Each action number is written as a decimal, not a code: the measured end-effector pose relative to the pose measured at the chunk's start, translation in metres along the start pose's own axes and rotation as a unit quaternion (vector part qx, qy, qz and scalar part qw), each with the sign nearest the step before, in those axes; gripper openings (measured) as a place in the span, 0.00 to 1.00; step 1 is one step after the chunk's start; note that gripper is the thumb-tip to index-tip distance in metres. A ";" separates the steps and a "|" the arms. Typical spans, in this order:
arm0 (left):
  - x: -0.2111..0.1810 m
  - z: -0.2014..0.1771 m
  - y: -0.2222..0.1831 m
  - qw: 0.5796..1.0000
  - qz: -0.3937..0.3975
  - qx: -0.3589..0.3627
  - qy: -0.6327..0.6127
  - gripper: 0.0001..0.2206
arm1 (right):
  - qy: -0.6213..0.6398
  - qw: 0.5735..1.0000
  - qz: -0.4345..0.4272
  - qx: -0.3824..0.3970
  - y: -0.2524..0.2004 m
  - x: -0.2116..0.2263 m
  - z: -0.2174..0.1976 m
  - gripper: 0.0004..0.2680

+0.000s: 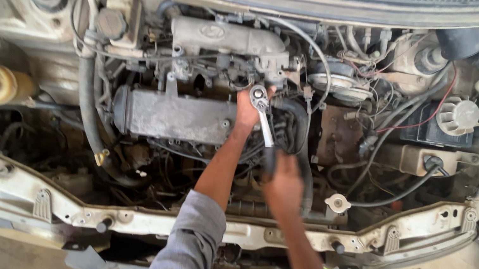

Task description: The person works inside the engine bay of a car, using a ratchet and socket to tighten or loosen bolts on various engine components, including parts near the radiator and cylinder head.

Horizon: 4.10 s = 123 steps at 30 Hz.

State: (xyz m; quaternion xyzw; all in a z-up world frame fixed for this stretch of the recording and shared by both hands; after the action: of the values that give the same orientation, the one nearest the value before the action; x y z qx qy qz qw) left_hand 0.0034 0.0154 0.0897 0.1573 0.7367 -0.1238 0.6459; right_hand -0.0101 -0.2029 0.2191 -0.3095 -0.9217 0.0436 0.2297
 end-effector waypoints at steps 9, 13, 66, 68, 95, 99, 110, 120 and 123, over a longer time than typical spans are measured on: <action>0.009 -0.005 -0.004 0.997 0.070 0.019 0.013 0.15 | -0.002 0.998 0.041 -0.041 -0.014 0.007 -0.009 0.30; 0.022 -0.004 -0.008 0.996 0.010 0.048 -0.071 0.10 | -0.095 0.985 0.005 -0.142 0.037 -0.051 -0.042 0.29; 0.096 0.005 0.000 0.999 -0.022 0.028 -0.039 0.11 | 0.047 0.993 -0.065 -0.089 -0.004 -0.013 -0.016 0.24; 0.085 0.003 -0.001 0.999 0.013 0.041 -0.027 0.05 | 0.006 0.992 -0.041 -0.122 0.016 -0.043 -0.027 0.22; 0.069 0.005 -0.007 0.992 -0.045 0.038 -0.115 0.05 | 0.009 0.999 -0.024 0.043 0.013 -0.005 -0.025 0.26; 0.052 0.004 -0.010 0.996 0.043 0.056 0.057 0.03 | -0.072 0.991 -0.043 -0.106 0.047 -0.039 -0.039 0.20; -0.032 -0.015 -0.022 0.988 0.086 0.123 0.016 0.05 | 0.020 0.983 -0.090 -0.158 0.056 -0.031 -0.066 0.09; -0.091 -0.104 -0.082 0.957 0.061 0.239 0.156 0.09 | 0.044 0.991 -0.104 -0.066 0.000 0.009 -0.099 0.12; -0.103 -0.118 -0.113 0.949 0.014 0.229 0.215 0.17 | 0.086 0.988 -0.108 -0.073 -0.017 0.007 -0.087 0.10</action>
State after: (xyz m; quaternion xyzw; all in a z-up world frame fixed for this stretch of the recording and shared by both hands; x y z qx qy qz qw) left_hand -0.1367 -0.0499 0.2055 0.3340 0.8078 -0.2437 0.4201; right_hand 0.0150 -0.2174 0.3036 -0.2265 -0.9272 -0.0758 0.2885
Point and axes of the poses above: each hand's wrist, its own y-axis towards the middle knuckle, its own z-axis out of the palm, x = y × z, the point moved 1 cm from there along y, towards the middle knuckle, and after that the axes turned 7 degrees about x, right-handed, at the moved point
